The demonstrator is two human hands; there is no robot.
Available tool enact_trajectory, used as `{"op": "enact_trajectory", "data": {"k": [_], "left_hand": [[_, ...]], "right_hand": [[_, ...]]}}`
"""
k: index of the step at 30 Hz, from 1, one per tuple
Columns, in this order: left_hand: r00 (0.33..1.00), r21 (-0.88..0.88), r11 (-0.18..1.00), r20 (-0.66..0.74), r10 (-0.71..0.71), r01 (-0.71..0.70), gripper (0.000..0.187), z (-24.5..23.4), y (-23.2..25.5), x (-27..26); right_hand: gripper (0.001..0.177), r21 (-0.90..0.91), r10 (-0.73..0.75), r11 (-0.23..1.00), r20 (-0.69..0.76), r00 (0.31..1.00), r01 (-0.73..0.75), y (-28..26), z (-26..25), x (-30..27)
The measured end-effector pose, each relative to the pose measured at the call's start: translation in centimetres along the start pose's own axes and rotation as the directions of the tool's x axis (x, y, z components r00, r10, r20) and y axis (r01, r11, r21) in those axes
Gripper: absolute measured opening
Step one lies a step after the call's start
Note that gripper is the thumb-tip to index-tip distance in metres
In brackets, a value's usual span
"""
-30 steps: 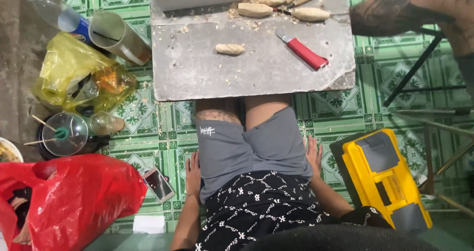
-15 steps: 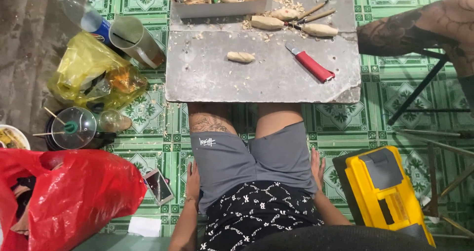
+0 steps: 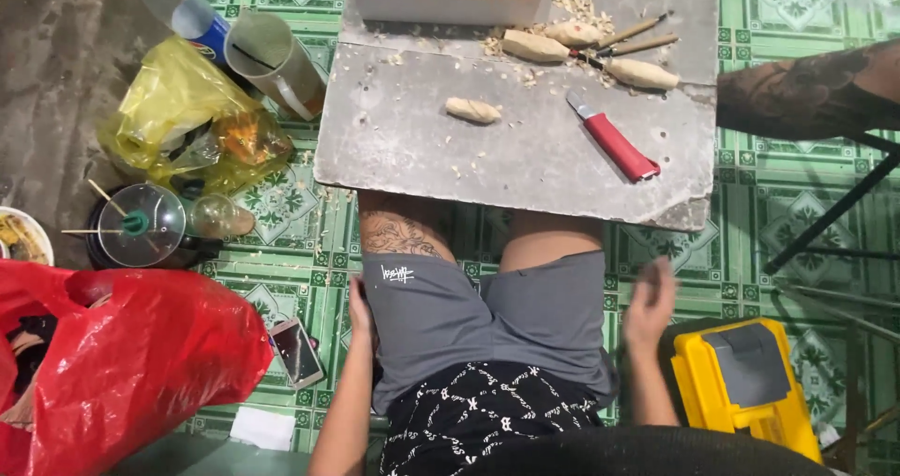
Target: Carving and shaping a small piece of wood into a specific form using a utility knife.
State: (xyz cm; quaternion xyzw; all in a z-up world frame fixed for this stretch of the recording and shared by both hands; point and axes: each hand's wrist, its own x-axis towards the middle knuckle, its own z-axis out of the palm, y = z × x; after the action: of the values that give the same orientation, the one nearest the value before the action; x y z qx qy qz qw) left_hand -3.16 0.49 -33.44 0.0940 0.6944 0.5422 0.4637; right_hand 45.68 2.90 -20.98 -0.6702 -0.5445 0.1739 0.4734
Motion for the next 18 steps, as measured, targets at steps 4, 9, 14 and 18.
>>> {"op": "enact_trajectory", "data": {"k": [4, 9, 14, 18], "left_hand": [[0.978, -0.293, 0.954, 0.171, 0.119, -0.065, 0.078, 5.7, 13.0, -3.4], [0.917, -0.615, 0.736, 0.05, 0.395, -0.283, 0.069, 7.0, 20.7, 0.8], [0.528, 0.142, 0.525, -0.019, 0.849, -0.839, 0.026, 11.8, 25.5, 2.5], [0.52, 0.158, 0.521, -0.05, 0.853, -0.839, 0.027, 13.4, 27.3, 3.0]], "right_hand": [[0.052, -0.038, -0.283, 0.959, -0.165, 0.945, 0.281, -4.8, -0.6, 8.1], [0.043, -0.384, -0.476, 0.83, -0.107, 0.873, 0.405, -7.3, 1.2, 12.8], [0.045, -0.432, -0.56, 0.769, -0.099, 0.822, 0.472, -8.4, 1.1, 13.6], [0.046, -0.489, -0.555, 0.748, -0.089, 0.827, 0.449, -8.8, 2.1, 14.9]]}}
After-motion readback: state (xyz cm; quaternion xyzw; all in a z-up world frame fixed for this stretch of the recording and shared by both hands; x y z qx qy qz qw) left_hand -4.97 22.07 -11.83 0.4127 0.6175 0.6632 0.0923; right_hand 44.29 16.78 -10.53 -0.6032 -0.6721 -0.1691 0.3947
